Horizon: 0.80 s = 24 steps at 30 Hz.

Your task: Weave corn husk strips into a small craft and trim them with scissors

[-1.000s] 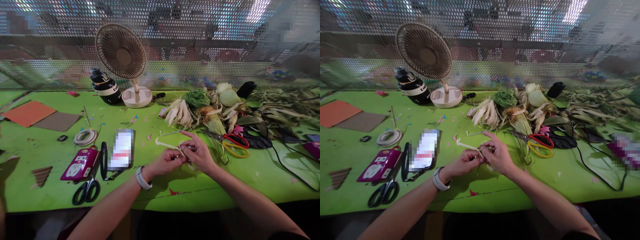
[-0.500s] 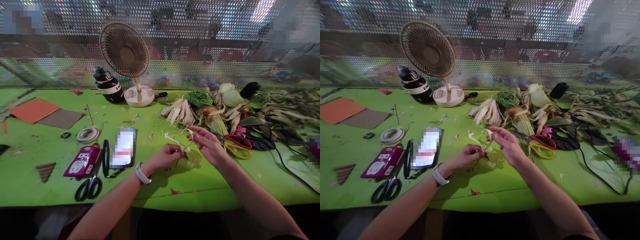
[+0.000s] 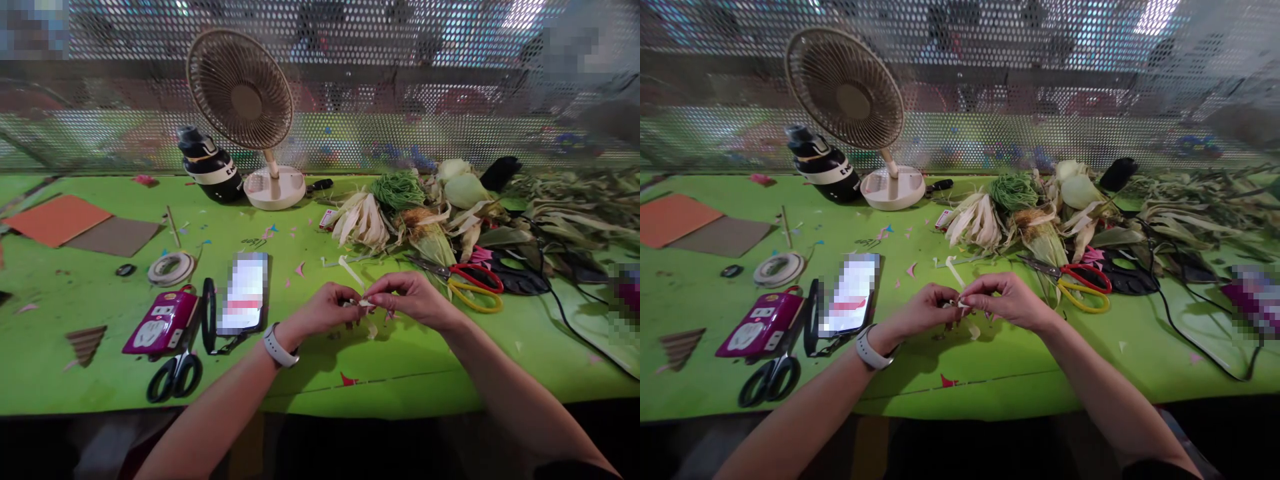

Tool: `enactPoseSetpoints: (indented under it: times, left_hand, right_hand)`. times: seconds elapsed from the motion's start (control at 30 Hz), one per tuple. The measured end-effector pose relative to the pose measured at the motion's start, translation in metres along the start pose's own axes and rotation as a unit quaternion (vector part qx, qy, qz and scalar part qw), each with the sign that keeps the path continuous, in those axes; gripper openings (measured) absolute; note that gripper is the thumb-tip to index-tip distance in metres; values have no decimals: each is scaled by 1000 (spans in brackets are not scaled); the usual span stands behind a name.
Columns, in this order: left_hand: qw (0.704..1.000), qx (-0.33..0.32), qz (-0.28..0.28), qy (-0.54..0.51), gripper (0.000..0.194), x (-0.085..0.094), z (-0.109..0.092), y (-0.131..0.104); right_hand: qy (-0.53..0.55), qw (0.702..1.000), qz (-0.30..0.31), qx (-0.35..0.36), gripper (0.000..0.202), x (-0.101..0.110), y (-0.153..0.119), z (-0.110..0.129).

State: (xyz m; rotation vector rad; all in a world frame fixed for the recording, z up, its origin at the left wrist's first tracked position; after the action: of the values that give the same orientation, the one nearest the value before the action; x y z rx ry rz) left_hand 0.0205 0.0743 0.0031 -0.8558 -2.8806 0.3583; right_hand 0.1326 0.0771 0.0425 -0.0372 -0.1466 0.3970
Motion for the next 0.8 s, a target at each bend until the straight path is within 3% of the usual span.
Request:
enactPoseSetpoints:
  times: [0.13, 0.33, 0.8]
  left_hand:
    - [1000, 22, -4, 18, 22, 1, 3, -1]
    - [998, 50, 6, 22, 15, 0, 6, -3]
    - [997, 59, -7, 49, 21, 1, 6, -5]
  right_hand:
    - [-36, 998, 14, 40, 14, -1, -1, 9]
    - [-70, 995, 53, 55, 24, -7, -4, 12]
    - [-147, 985, 11, 85, 14, -4, -1, 17]
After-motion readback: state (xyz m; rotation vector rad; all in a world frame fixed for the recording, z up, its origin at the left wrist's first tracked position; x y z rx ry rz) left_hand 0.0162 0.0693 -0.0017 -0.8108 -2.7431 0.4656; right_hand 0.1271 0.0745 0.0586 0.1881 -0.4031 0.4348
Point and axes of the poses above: each hand's wrist, its own y-axis towards the middle knuckle, its own x-axis out of the back of the hand, z = x × y, the point moved 8 cm from there along y, towards the middle knuckle, and after that the axes turned 7 degrees about -z, right-handed, at the moved point
